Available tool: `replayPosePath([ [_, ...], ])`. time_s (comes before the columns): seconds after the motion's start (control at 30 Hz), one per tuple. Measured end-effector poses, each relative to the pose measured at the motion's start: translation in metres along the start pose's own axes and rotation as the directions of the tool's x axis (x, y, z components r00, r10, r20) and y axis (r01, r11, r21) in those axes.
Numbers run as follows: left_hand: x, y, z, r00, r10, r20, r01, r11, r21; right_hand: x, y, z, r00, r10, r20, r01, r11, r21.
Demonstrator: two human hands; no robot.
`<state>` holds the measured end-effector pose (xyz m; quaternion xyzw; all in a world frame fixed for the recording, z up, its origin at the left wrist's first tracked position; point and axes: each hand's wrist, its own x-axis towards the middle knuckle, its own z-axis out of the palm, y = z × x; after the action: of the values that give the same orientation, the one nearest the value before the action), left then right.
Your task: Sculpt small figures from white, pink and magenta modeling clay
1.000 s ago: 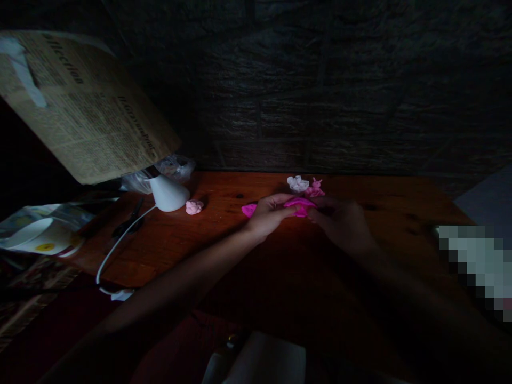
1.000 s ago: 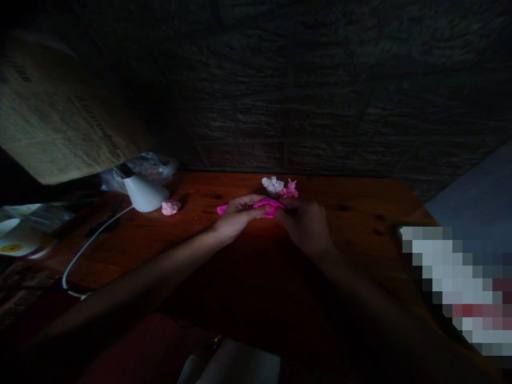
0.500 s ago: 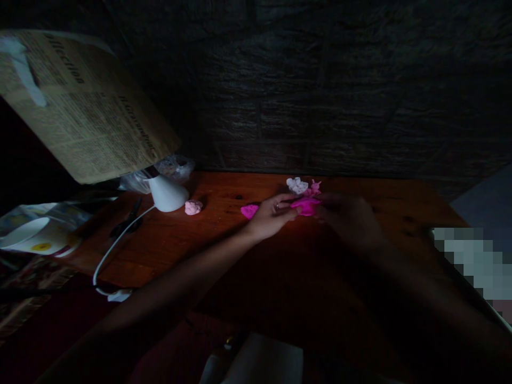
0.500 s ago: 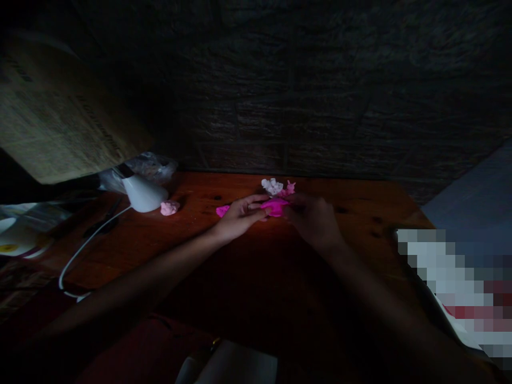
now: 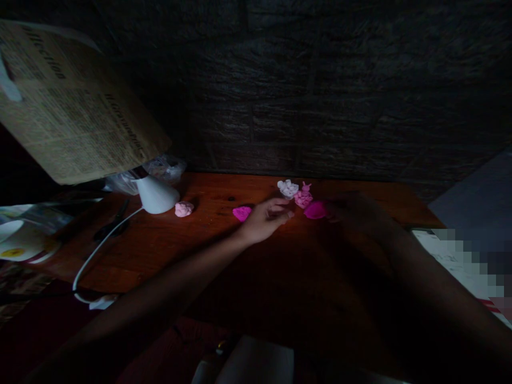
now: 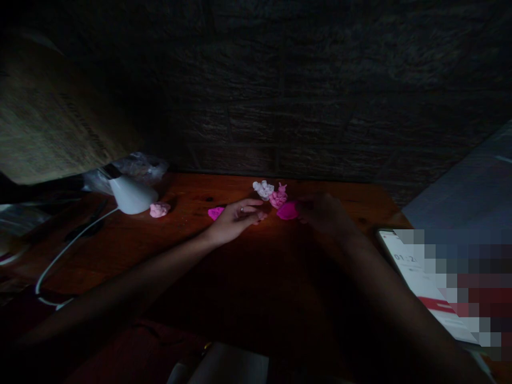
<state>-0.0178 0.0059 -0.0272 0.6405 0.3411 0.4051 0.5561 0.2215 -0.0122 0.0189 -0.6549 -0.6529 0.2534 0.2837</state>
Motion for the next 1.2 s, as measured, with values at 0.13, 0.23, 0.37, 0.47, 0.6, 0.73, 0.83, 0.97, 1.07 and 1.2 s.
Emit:
replayPosePath([
  [0.13, 0.0, -0.001, 0.0, 1.0, 0.011, 0.002, -0.011, 1.0, -0.005, -0.003, -0.006, -0.004, 0.978, 0.131, 0.161, -0.152, 0.981, 0.124],
  [0.23, 0.0, -0.002, 0.0, 1.0, 0.011, 0.002, -0.011, 1.0, -0.014, -0.003, -0.006, -0.007, 0.968, 0.167, 0.185, -0.205, 0.956, 0.209],
  [0.37, 0.001, -0.003, 0.001, 1.0, 0.014, -0.016, -0.014, 1.0, -0.009, -0.003, -0.006, -0.012, 0.949, 0.224, 0.222, -0.286, 0.908, 0.306],
  [0.47, 0.001, -0.003, 0.002, 1.0, 0.004, -0.02, -0.004, 1.0, 0.008, -0.003, -0.005, -0.019, 0.947, 0.249, 0.204, -0.306, 0.892, 0.332],
  [0.6, 0.001, 0.001, 0.001, 0.992, 0.074, -0.098, -0.06, 0.988, 0.141, 0.0, 0.003, -0.027, 0.952, 0.282, 0.122, -0.306, 0.902, 0.303],
  [0.73, -0.001, 0.009, -0.002, 0.926, 0.289, -0.243, -0.162, 0.885, 0.437, 0.004, 0.016, -0.025, 0.975, 0.223, 0.022, -0.221, 0.941, 0.258],
  [0.83, -0.002, 0.011, -0.004, 0.889, 0.385, -0.247, -0.157, 0.764, 0.626, 0.008, 0.025, -0.016, 0.98, 0.2, 0.004, -0.196, 0.958, 0.211],
  [0.97, 0.001, 0.006, -0.003, 0.922, 0.348, -0.169, -0.121, 0.675, 0.728, 0.013, 0.029, -0.009, 0.99, 0.142, 0.002, -0.142, 0.984, 0.108],
  [1.07, 0.003, 0.005, -0.001, 0.937, 0.327, -0.126, -0.128, 0.654, 0.745, 0.011, 0.023, -0.014, 0.993, 0.102, -0.051, -0.108, 0.986, -0.127],
  [1.2, 0.009, 0.014, -0.003, 0.954, 0.275, -0.123, -0.079, 0.623, 0.778, 0.001, 0.006, -0.014, 0.96, -0.051, -0.275, -0.057, 0.928, -0.368],
])
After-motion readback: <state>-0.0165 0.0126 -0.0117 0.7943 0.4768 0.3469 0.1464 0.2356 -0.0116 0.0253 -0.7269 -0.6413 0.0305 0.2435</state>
